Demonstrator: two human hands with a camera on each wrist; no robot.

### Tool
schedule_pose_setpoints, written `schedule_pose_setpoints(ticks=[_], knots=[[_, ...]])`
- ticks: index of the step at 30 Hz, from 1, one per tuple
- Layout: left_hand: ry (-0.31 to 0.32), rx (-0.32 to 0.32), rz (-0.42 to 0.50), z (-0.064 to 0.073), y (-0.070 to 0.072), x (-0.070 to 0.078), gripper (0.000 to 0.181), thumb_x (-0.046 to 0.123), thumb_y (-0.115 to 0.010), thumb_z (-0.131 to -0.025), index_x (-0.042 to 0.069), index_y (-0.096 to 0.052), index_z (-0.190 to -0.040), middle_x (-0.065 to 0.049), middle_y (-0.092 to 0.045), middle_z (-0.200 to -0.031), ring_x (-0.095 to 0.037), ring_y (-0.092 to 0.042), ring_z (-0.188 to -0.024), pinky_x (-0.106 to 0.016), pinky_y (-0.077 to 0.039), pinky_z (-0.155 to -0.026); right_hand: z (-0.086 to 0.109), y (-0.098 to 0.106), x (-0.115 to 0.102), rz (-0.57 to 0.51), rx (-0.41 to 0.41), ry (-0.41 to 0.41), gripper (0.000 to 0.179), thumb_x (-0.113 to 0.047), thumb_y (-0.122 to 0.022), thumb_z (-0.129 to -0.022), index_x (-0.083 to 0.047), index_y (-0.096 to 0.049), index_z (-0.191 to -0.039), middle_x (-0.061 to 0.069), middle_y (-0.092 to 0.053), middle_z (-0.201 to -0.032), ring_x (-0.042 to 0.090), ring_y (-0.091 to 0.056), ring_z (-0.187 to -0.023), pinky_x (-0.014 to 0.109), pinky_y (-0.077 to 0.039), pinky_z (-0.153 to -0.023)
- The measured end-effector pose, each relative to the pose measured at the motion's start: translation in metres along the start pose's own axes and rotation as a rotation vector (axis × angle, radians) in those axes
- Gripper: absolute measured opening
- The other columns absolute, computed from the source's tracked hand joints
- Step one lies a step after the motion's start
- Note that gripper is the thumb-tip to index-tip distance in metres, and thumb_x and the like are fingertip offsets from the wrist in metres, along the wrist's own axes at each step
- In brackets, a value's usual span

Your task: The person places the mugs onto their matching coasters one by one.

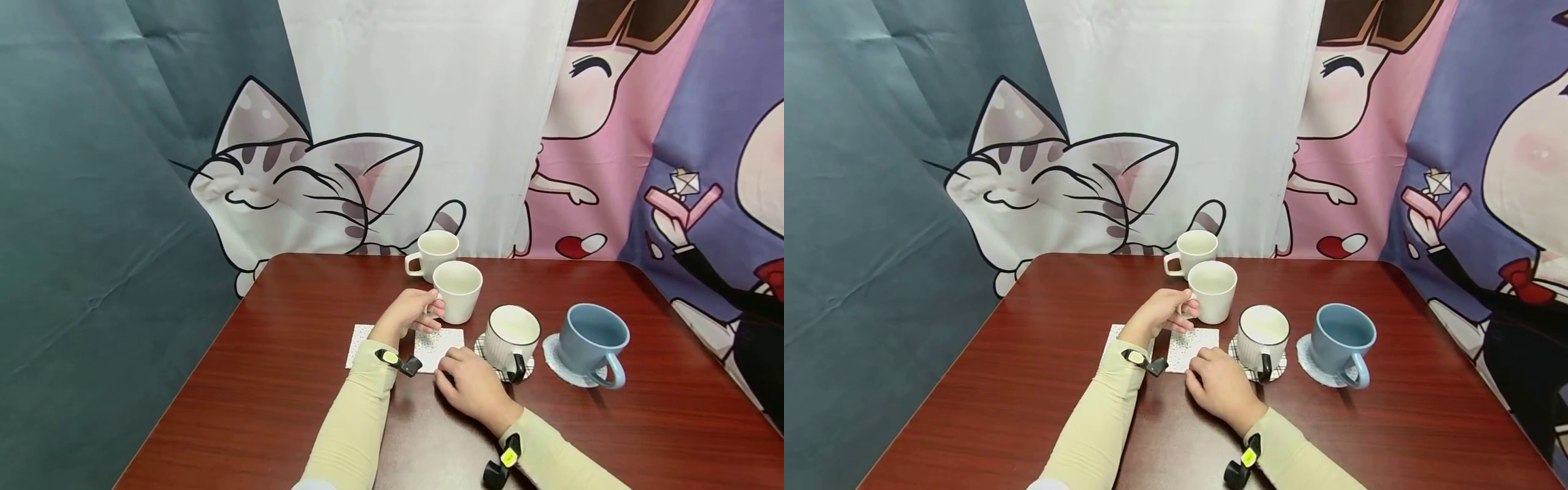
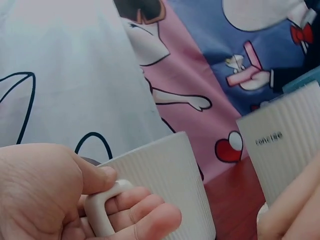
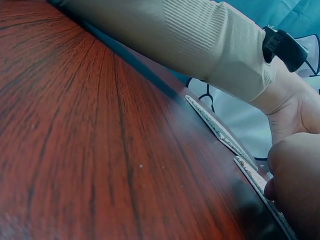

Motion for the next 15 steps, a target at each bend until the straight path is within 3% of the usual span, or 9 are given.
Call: schedule_pose_setpoints(ticks=[6, 15], knots=[[0.011, -0.016, 0.021, 0.000, 0.003, 0.001, 0.041, 0.033, -0.049, -0.107, -0.002, -0.070, -0.101, -0.013, -0.071, -0.090, -0.016, -0.070, -0.064, -0.028, -0.057, -0.057, -0.001, -0.001, 0.000, -0.026, 0.007, 0.004, 0.018, -0.018, -0.074, -0.083, -0.018, -0.061, -0.070, -0.006, -0.054, -0.074, 0.018, -0.056, -0.071, 0.037, -0.047, -0.065], [-0.033, -0.038, 0.016, 0.009, 0.013, 0.009, 0.042, 0.030, -0.048, -0.108, -0.009, -0.066, -0.107, -0.008, -0.068, -0.079, -0.014, -0.069, -0.059, -0.030, -0.058, -0.058, 0.004, 0.008, 0.007, -0.017, 0.073, -0.017, 0.015, -0.015, -0.070, -0.084, -0.018, -0.061, -0.073, -0.004, -0.057, -0.083, 0.018, -0.056, -0.074, 0.036, -0.049, -0.069]])
Point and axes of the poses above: each hand's wrist, its own z-axis away from the middle knuckle, its own y-axis out of the back of the hand, x = y × z, the point moved 5 cm from there along -z, towards the middle knuckle
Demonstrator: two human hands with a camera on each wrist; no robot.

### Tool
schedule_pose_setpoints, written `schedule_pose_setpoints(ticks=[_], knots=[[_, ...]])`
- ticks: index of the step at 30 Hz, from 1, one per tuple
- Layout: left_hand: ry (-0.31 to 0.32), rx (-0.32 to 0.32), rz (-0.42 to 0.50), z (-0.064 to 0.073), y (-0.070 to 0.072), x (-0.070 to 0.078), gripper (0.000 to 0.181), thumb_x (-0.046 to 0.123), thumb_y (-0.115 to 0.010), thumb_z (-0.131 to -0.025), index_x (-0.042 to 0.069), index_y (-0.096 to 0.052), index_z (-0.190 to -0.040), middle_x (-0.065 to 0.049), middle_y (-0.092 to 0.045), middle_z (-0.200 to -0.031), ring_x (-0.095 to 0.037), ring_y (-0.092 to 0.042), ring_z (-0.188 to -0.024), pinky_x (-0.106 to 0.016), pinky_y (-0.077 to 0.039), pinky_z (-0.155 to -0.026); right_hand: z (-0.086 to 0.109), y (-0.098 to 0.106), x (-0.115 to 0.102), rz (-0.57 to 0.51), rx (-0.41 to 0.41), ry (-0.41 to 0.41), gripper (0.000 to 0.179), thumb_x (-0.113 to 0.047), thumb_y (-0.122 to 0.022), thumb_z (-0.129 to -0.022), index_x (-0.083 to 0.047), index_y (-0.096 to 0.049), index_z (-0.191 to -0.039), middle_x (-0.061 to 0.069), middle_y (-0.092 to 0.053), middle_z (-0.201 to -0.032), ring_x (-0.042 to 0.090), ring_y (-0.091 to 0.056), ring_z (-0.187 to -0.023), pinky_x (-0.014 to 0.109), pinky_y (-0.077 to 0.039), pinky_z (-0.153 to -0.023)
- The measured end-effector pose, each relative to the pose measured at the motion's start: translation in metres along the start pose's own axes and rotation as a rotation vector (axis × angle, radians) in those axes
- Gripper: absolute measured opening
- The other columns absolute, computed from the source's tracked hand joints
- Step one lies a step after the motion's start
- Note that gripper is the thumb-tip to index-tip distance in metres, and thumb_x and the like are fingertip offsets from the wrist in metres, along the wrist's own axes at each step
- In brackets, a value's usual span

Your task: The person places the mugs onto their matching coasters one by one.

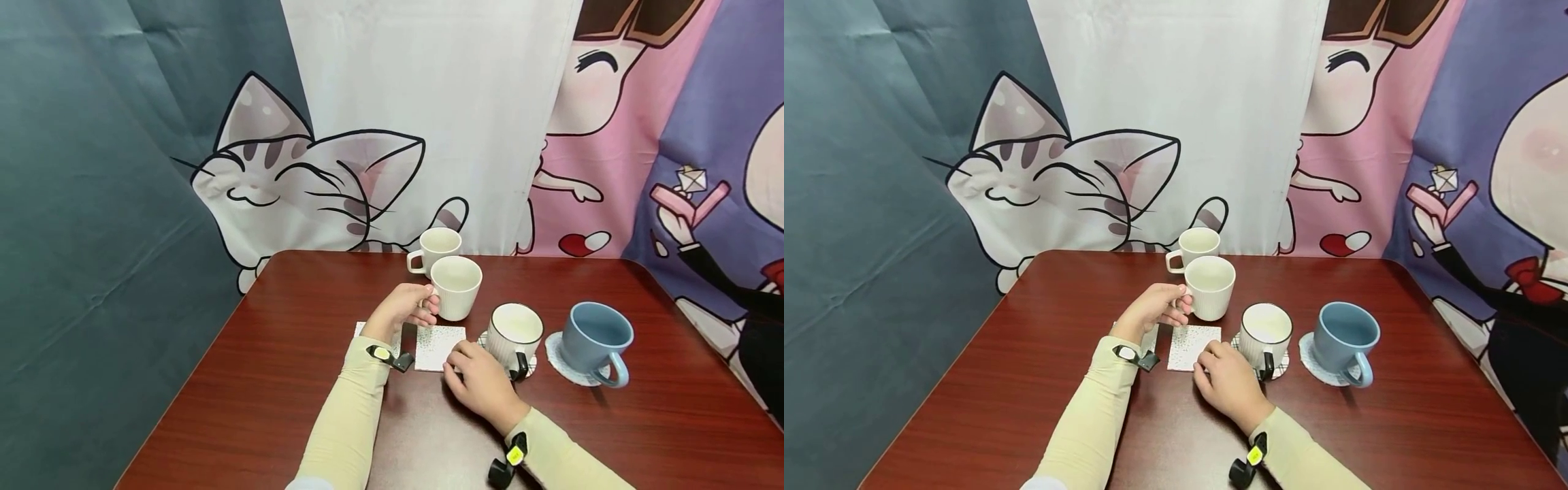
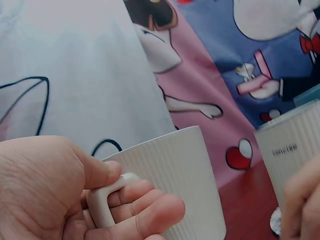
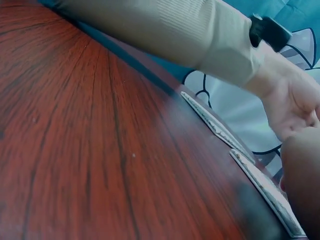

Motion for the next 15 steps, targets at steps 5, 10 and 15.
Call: schedule_pose_setpoints(ticks=[5, 10, 15], knots=[[-0.022, -0.020, 0.002, 0.017, 0.009, 0.015, 0.042, 0.029, -0.047, -0.108, -0.010, -0.064, -0.107, -0.004, -0.066, -0.075, -0.013, -0.067, -0.057, -0.028, -0.056, -0.055, 0.004, 0.004, 0.004, 0.000, -0.012, -0.010, 0.014, -0.014, -0.070, -0.085, -0.017, -0.064, -0.073, -0.004, -0.057, -0.082, 0.016, -0.057, -0.074, 0.035, -0.050, -0.071], [-0.030, -0.036, 0.007, 0.036, 0.018, 0.029, 0.039, 0.027, -0.049, -0.107, -0.009, -0.064, -0.103, -0.004, -0.066, -0.072, -0.014, -0.067, -0.055, -0.029, -0.056, -0.055, 0.006, 0.005, 0.004, -0.003, -0.023, 0.017, 0.014, -0.013, -0.070, -0.085, -0.015, -0.065, -0.072, -0.004, -0.060, -0.080, 0.018, -0.058, -0.075, 0.037, -0.050, -0.071], [-0.026, -0.102, 0.023, 0.047, 0.026, 0.032, 0.033, 0.024, -0.050, -0.106, 0.000, -0.066, -0.091, -0.004, -0.065, -0.071, -0.013, -0.066, -0.052, -0.028, -0.056, -0.054, 0.005, 0.006, 0.004, -0.002, -0.033, 0.003, 0.013, -0.013, -0.071, -0.085, -0.014, -0.066, -0.073, -0.003, -0.061, -0.080, 0.019, -0.059, -0.076, 0.038, -0.050, -0.072]])
Point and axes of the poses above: each hand's wrist, its own z-axis away from the middle knuckle, its own y-axis out of the back of the hand, x = y × z, the point moved 5 cm from there along -z, towards the middle knuckle
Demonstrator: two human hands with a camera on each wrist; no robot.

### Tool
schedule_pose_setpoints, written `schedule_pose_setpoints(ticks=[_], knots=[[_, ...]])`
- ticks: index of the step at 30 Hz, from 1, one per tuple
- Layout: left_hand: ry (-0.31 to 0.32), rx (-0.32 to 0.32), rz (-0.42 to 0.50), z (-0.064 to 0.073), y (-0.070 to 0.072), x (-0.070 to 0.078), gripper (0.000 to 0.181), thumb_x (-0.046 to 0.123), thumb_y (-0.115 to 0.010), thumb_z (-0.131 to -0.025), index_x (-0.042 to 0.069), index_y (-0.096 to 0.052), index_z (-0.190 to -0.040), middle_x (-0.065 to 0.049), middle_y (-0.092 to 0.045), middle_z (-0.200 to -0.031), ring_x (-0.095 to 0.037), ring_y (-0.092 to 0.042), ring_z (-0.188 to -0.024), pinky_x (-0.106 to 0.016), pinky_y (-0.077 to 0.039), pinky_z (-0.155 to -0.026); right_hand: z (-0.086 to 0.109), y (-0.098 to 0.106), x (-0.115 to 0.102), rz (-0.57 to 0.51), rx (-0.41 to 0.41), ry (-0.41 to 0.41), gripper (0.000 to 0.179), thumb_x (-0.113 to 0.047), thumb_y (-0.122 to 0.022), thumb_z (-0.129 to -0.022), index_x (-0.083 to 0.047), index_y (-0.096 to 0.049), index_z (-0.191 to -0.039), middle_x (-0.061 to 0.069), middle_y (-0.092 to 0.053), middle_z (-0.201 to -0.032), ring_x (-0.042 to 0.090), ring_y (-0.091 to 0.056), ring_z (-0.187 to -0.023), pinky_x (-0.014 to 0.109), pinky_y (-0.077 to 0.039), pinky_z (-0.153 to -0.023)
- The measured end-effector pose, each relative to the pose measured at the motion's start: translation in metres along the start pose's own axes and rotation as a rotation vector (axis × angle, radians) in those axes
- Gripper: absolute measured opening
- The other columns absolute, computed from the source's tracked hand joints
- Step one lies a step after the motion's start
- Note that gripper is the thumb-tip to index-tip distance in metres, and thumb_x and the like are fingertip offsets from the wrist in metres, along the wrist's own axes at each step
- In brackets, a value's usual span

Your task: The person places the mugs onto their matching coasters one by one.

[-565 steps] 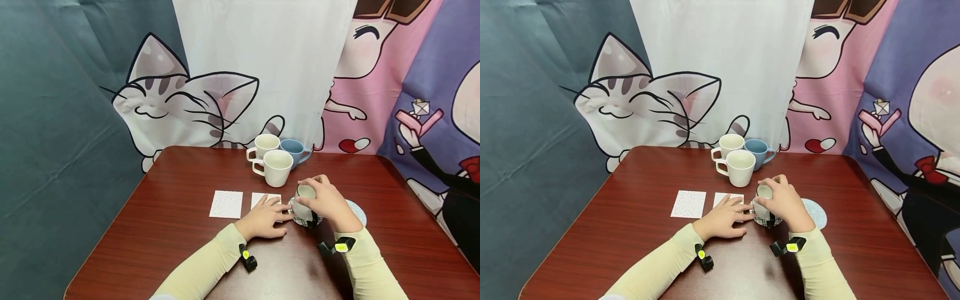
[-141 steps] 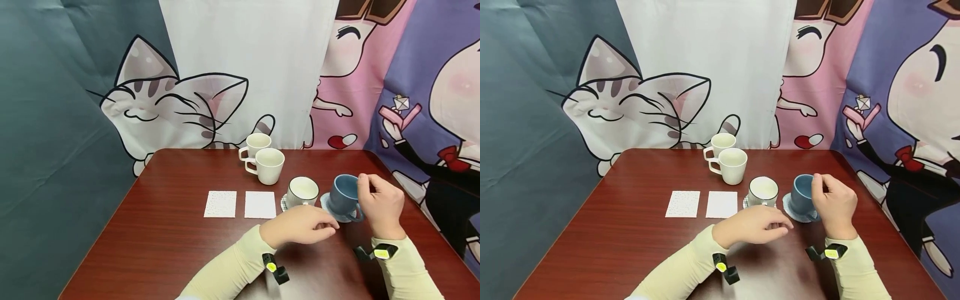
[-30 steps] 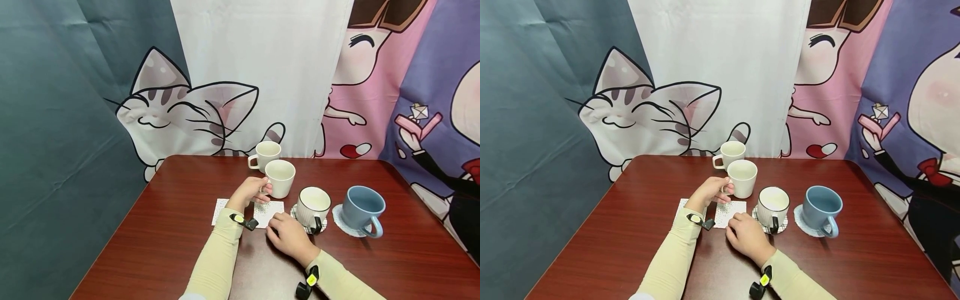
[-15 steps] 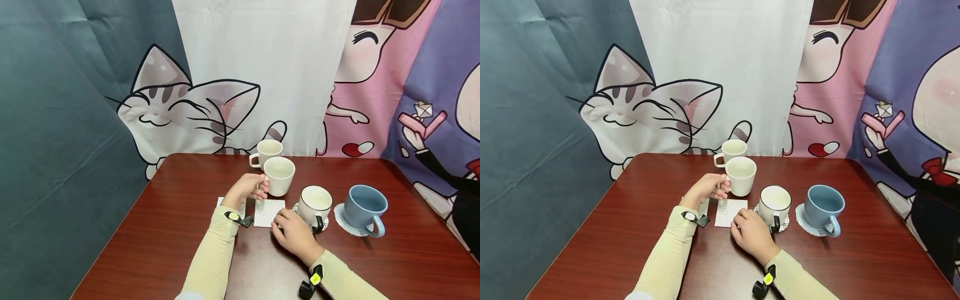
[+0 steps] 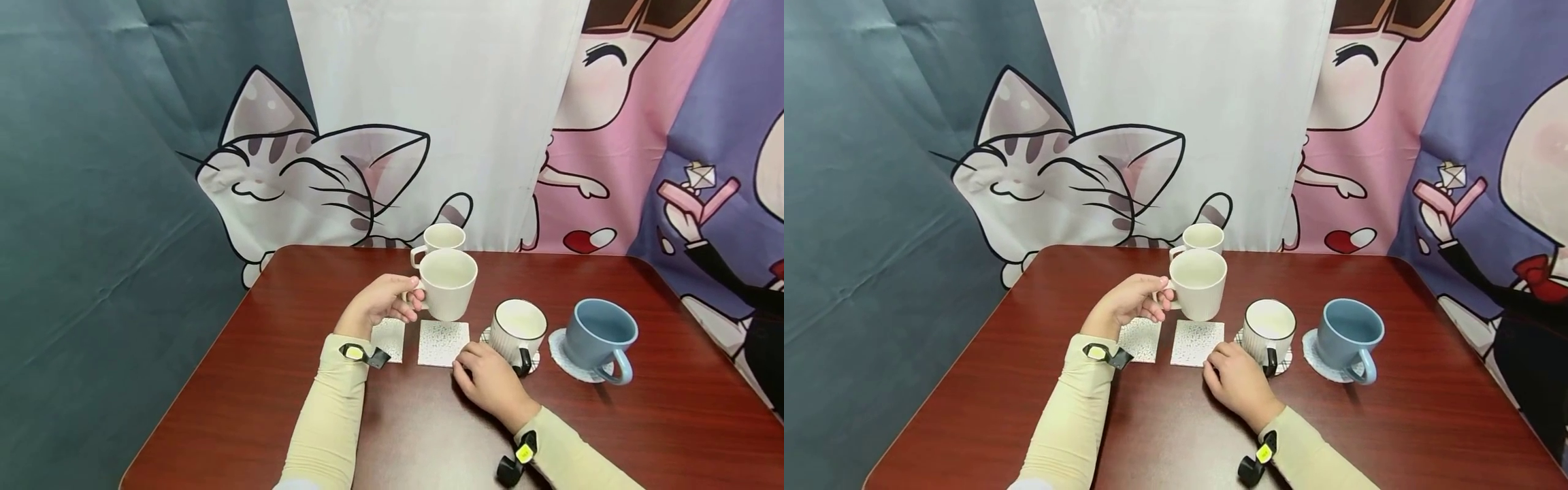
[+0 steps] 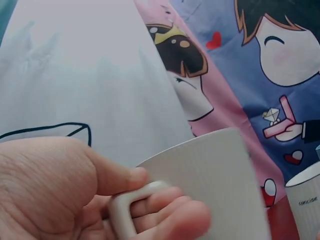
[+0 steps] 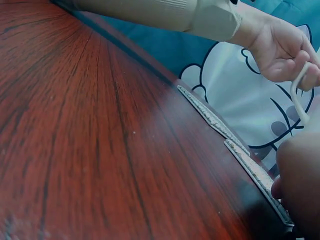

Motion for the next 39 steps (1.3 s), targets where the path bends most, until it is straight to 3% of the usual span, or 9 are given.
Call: schedule_pose_setpoints(ticks=[8, 13, 29, 39], knots=[[0.044, -0.174, -0.012, 0.010, 0.005, -0.010, 0.038, 0.021, -0.044, -0.108, 0.007, -0.067, -0.081, -0.004, -0.064, -0.066, -0.011, -0.064, -0.048, -0.027, -0.054, -0.050, -0.002, 0.001, 0.000, -0.006, -0.019, -0.036, 0.010, -0.013, -0.071, -0.086, -0.014, -0.068, -0.076, -0.003, -0.063, -0.083, 0.019, -0.061, -0.079, 0.038, -0.051, -0.074], [0.050, -0.229, -0.025, 0.014, 0.005, -0.015, 0.037, 0.019, -0.043, -0.108, 0.007, -0.067, -0.082, -0.003, -0.064, -0.068, -0.011, -0.065, -0.050, -0.026, -0.054, -0.051, -0.002, 0.001, -0.001, -0.009, -0.022, -0.043, 0.010, -0.012, -0.072, -0.085, -0.014, -0.068, -0.076, -0.002, -0.064, -0.083, 0.020, -0.062, -0.080, 0.039, -0.052, -0.075], [0.093, -0.250, -0.006, 0.006, 0.009, -0.036, 0.036, 0.020, -0.042, -0.109, 0.007, -0.064, -0.085, -0.002, -0.064, -0.068, -0.011, -0.066, -0.053, -0.027, -0.056, -0.054, -0.001, 0.001, 0.000, 0.008, -0.012, -0.042, 0.014, -0.013, -0.070, -0.085, -0.014, -0.067, -0.073, -0.003, -0.063, -0.079, 0.019, -0.061, -0.076, 0.038, -0.051, -0.072], [0.121, -0.251, -0.039, 0.002, 0.006, -0.042, 0.034, 0.022, -0.045, -0.108, 0.008, -0.065, -0.084, -0.003, -0.064, -0.068, -0.013, -0.067, -0.054, -0.028, -0.055, -0.054, 0.000, 0.001, 0.000, -0.004, -0.008, -0.046, 0.011, -0.012, -0.071, -0.085, -0.013, -0.068, -0.074, -0.003, -0.064, -0.080, 0.019, -0.062, -0.077, 0.038, -0.052, -0.072]])
Point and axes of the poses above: each hand's wrist, its own z-axis away from the middle knuckle, its own y-axis out of the back of the hand, x = y × z, the point moved 5 cm from there along -z, towards the middle knuckle
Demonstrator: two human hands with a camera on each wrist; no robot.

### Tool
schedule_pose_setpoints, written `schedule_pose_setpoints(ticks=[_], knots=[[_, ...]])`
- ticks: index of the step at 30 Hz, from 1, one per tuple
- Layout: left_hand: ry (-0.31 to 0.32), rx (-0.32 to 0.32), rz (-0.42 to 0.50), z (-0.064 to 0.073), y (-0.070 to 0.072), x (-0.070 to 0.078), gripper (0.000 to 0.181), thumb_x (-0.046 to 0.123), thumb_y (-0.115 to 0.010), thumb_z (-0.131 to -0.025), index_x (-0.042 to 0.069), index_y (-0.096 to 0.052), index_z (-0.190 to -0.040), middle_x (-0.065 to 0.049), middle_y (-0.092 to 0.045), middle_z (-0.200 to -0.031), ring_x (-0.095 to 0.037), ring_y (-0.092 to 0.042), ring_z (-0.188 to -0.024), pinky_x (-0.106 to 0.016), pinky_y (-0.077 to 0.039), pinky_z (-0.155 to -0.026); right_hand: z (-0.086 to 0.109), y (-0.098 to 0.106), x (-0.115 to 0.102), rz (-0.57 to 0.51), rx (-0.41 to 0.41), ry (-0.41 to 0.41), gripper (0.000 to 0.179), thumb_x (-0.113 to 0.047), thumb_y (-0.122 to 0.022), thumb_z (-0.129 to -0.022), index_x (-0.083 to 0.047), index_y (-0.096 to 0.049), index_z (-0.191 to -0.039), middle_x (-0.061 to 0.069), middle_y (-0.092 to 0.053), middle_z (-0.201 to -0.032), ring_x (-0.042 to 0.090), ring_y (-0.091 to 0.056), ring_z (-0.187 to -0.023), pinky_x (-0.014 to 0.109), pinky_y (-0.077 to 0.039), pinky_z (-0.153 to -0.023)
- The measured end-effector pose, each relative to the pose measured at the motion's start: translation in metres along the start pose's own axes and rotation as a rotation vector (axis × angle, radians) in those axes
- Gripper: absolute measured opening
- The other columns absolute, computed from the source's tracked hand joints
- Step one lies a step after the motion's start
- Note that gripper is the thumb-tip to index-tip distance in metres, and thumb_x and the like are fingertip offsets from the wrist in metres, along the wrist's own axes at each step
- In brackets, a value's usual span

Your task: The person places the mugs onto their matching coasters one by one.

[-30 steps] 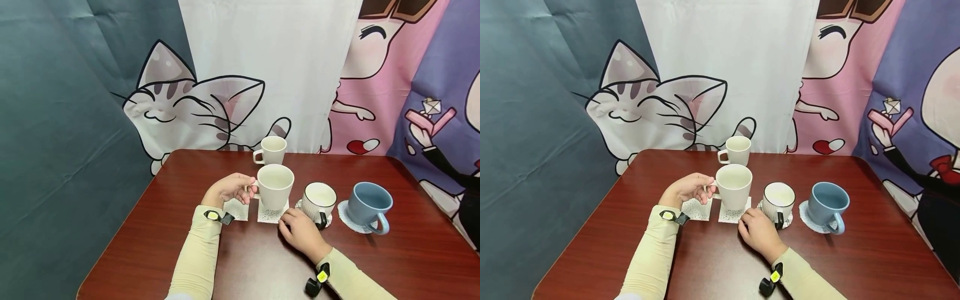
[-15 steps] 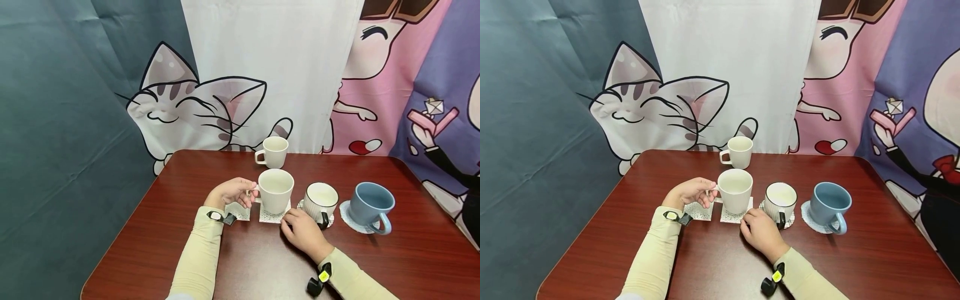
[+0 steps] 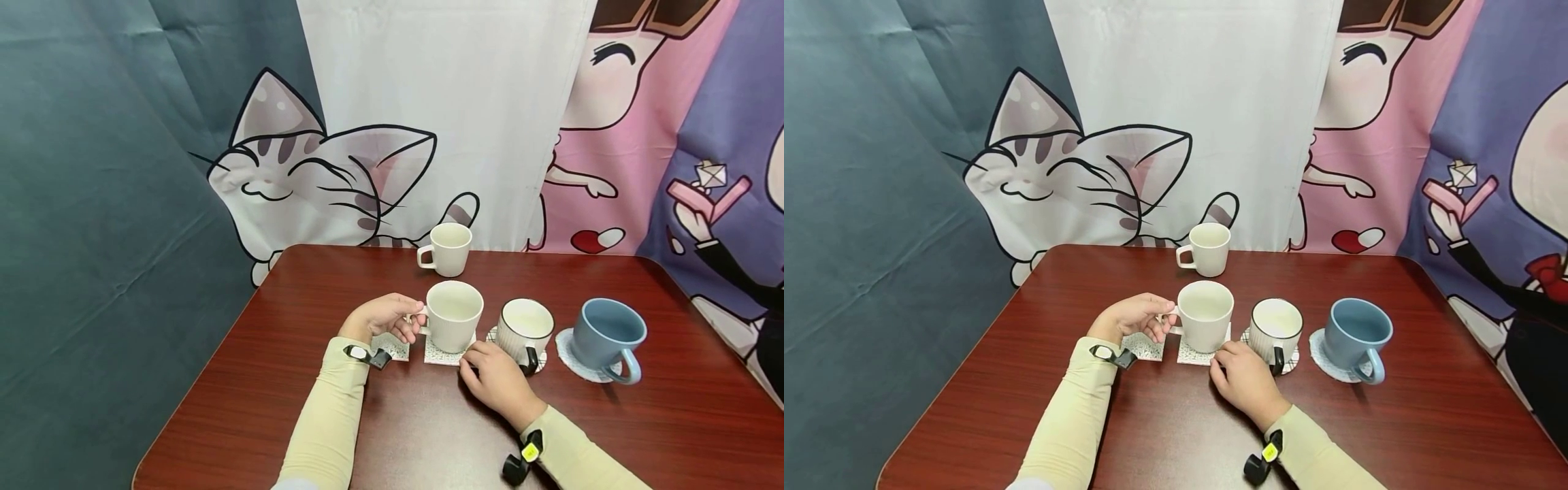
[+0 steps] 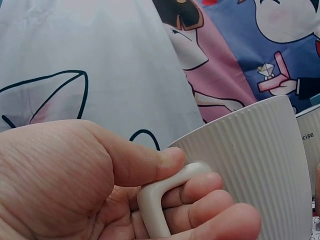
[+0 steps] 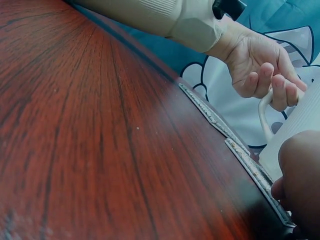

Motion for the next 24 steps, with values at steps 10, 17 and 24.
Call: schedule_pose_setpoints(ticks=[10, 17, 24], knots=[[0.020, 0.018, -0.009, -0.002, 0.002, -0.003, 0.032, 0.020, -0.045, -0.108, 0.007, -0.064, -0.085, -0.004, -0.063, -0.070, -0.015, -0.068, -0.057, -0.029, -0.056, -0.056, 0.000, -0.001, 0.001, 0.002, -0.003, -0.010, 0.012, -0.013, -0.070, -0.086, -0.014, -0.068, -0.074, -0.004, -0.064, -0.081, 0.019, -0.062, -0.078, 0.038, -0.052, -0.073], [0.030, 0.051, -0.118, 0.000, 0.001, 0.001, 0.027, 0.019, -0.050, -0.105, 0.006, -0.065, -0.087, -0.004, -0.064, -0.072, -0.017, -0.068, -0.058, -0.028, -0.055, -0.053, -0.001, 0.000, 0.001, 0.002, -0.004, -0.008, 0.011, -0.013, -0.070, -0.086, -0.014, -0.068, -0.075, -0.003, -0.065, -0.082, 0.019, -0.063, -0.079, 0.038, -0.052, -0.074], [-0.002, 0.127, -0.284, 0.004, 0.005, 0.008, 0.027, 0.026, -0.057, -0.103, 0.001, -0.067, -0.099, -0.003, -0.064, -0.081, -0.009, -0.056, -0.054, -0.028, -0.052, -0.052, -0.001, 0.000, 0.000, 0.002, -0.002, -0.008, 0.011, -0.012, -0.070, -0.085, -0.014, -0.068, -0.074, -0.003, -0.065, -0.081, 0.020, -0.063, -0.079, 0.038, -0.053, -0.073]])
Point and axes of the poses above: each hand's wrist, its own z-axis away from the middle knuckle, its own y-axis out of the back of the hand, x = y × z, the point moved 5 cm from there along -z, towards the middle knuckle
